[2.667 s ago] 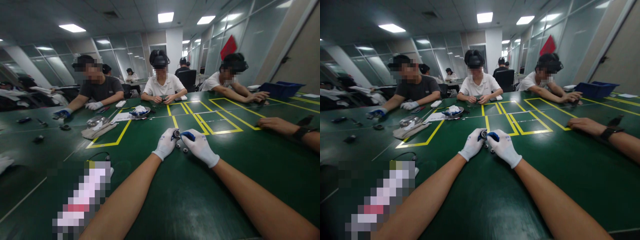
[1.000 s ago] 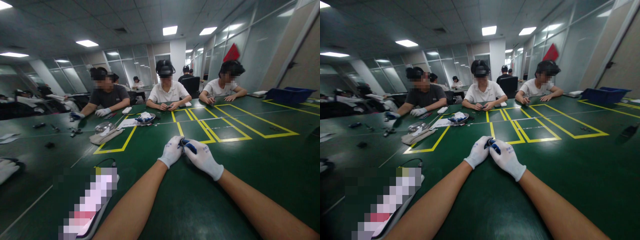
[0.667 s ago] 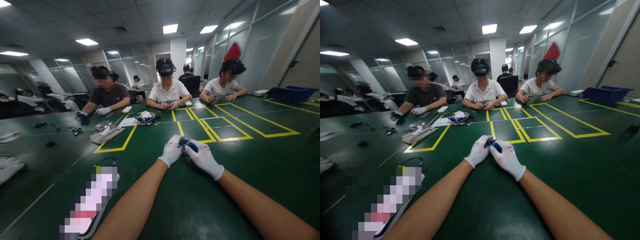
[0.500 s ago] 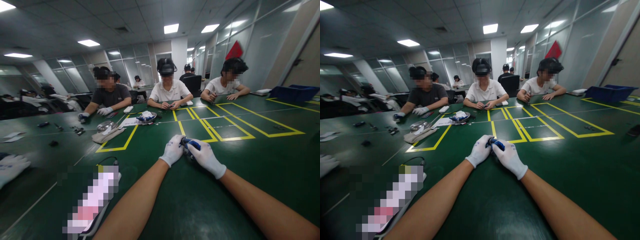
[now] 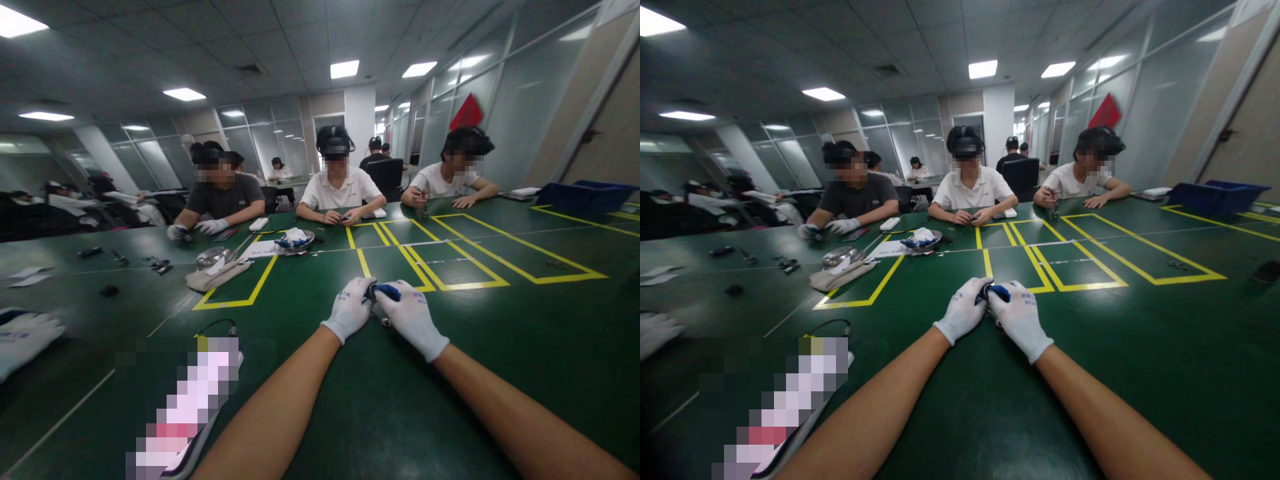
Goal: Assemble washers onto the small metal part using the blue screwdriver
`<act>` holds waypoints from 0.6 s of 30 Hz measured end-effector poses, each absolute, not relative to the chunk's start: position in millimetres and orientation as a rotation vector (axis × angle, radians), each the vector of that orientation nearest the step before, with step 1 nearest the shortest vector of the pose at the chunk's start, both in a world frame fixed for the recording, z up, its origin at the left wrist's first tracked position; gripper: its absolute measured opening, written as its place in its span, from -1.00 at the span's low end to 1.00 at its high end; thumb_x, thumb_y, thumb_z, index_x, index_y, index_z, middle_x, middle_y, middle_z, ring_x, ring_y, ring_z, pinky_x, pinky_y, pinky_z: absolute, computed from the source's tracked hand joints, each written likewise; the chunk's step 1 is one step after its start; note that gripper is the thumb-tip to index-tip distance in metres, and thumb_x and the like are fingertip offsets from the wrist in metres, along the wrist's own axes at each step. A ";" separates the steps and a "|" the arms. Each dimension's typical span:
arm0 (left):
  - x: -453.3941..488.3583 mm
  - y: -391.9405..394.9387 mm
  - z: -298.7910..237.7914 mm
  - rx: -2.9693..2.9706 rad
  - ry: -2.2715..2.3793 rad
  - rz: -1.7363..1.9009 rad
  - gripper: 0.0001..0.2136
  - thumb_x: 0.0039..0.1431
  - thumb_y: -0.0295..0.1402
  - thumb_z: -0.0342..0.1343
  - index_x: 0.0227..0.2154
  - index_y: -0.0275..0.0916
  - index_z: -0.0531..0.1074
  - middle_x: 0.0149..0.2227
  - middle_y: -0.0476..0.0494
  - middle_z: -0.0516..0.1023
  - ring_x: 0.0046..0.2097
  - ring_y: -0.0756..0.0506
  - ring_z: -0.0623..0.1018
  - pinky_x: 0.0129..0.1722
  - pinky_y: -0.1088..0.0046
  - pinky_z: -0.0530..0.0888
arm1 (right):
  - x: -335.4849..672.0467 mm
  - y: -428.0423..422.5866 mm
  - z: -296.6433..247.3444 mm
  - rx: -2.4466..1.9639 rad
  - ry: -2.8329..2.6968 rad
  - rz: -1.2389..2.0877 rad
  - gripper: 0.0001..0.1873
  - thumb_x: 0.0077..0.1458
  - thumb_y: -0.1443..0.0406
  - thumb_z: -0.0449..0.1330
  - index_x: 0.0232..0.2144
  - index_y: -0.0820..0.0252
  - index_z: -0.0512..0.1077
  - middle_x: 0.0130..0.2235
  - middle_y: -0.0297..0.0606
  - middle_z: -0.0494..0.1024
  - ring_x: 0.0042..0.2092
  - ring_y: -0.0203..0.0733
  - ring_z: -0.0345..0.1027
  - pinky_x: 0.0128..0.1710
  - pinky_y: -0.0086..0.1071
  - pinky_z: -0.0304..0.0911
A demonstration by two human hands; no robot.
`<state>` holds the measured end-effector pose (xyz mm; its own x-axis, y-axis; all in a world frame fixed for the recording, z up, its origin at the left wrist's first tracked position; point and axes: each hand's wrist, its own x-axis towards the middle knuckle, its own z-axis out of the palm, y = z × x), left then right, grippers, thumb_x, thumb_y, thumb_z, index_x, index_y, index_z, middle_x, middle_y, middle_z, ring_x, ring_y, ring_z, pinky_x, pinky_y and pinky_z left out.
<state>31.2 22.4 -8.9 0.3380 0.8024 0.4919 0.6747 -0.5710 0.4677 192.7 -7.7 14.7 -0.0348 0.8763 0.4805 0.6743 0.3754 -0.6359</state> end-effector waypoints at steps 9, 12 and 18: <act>32.0 22.7 -12.3 2.456 1.383 0.966 -0.51 0.16 -0.52 0.05 0.16 -0.11 0.38 0.07 -0.17 0.47 0.12 -0.15 0.45 0.18 0.28 0.42 | 194.0 1.3 12.1 -1.374 -1.801 0.377 -0.77 0.13 0.14 0.20 -0.37 0.14 0.57 -0.31 -0.26 0.60 -0.26 -0.16 0.46 -0.26 -0.35 0.23; 31.4 22.5 -11.8 2.470 1.384 0.932 -0.52 0.17 -0.50 0.06 0.16 -0.10 0.38 0.08 -0.17 0.47 0.12 -0.15 0.45 0.17 0.27 0.43 | 196.3 2.4 11.3 -1.393 -1.798 0.339 -0.78 0.11 0.14 0.22 -0.39 0.14 0.57 -0.33 -0.26 0.60 -0.27 -0.16 0.46 -0.28 -0.36 0.22; 31.8 22.2 -13.2 2.439 1.373 0.978 -0.52 0.16 -0.51 0.05 0.16 -0.12 0.38 0.09 -0.17 0.48 0.13 -0.15 0.46 0.19 0.26 0.42 | 191.2 -6.0 18.0 -1.417 -1.752 0.290 -0.71 0.13 0.12 0.16 -0.49 0.13 0.53 -0.46 -0.29 0.57 -0.38 -0.18 0.43 -0.38 -0.38 0.16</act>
